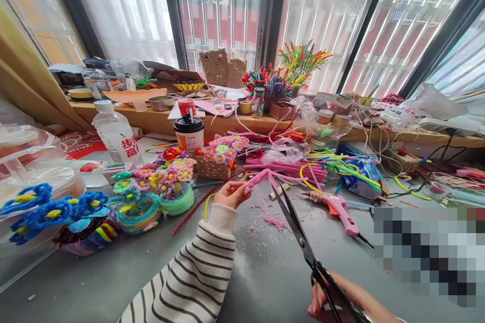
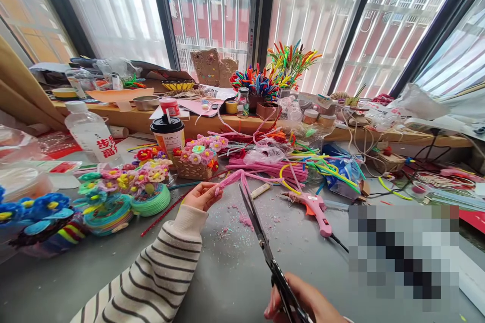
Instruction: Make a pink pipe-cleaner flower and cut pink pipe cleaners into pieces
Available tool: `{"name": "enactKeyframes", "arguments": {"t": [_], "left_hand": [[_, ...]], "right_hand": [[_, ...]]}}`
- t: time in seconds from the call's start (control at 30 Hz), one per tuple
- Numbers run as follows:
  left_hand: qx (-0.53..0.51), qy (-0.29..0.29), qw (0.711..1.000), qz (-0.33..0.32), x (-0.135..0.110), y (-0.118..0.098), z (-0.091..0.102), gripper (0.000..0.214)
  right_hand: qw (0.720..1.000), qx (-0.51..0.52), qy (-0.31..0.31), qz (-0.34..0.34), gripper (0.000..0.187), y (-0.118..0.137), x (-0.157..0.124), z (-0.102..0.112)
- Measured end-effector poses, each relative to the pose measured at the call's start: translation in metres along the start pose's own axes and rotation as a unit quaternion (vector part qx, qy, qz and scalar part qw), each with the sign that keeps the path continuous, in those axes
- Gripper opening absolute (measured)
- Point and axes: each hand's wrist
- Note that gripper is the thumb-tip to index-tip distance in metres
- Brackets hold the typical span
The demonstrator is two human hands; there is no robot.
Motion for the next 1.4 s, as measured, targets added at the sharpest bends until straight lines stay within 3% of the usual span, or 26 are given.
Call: {"name": "enactKeyframes", "arguments": {"t": [0.23, 0.47, 0.93, 1.17, 1.4], "left_hand": [[0.003, -0.017, 0.999, -0.027, 0.003, 0.001, 0.002, 0.031], [-0.001, -0.012, 1.000, -0.026, 0.001, 0.000, 0.000, 0.030], [0.034, 0.043, 0.998, 0.035, -0.004, 0.000, -0.005, 0.030], [0.062, 0.056, 0.995, 0.056, -0.004, 0.002, -0.003, 0.029], [0.098, 0.046, 0.994, 0.004, -0.004, 0.006, -0.007, 0.025]], "right_hand": [[0.994, -0.113, -0.005, -0.012, 0.070, -0.007, 0.013, 0.004], [0.991, -0.131, -0.004, 0.004, 0.065, -0.015, 0.030, 0.009], [0.996, -0.018, 0.007, 0.089, 0.058, -0.017, 0.066, 0.012], [0.996, 0.053, 0.019, 0.065, 0.049, -0.018, 0.069, 0.004], [0.993, -0.027, -0.087, 0.079, 0.035, -0.031, 0.075, -0.003]]}}
Point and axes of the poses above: each hand's wrist, its own x-axis towards the middle knuckle, its own z-axis out of the back of the hand, y = z × x, and after that the axes turned 8 degrees about y, right-handed
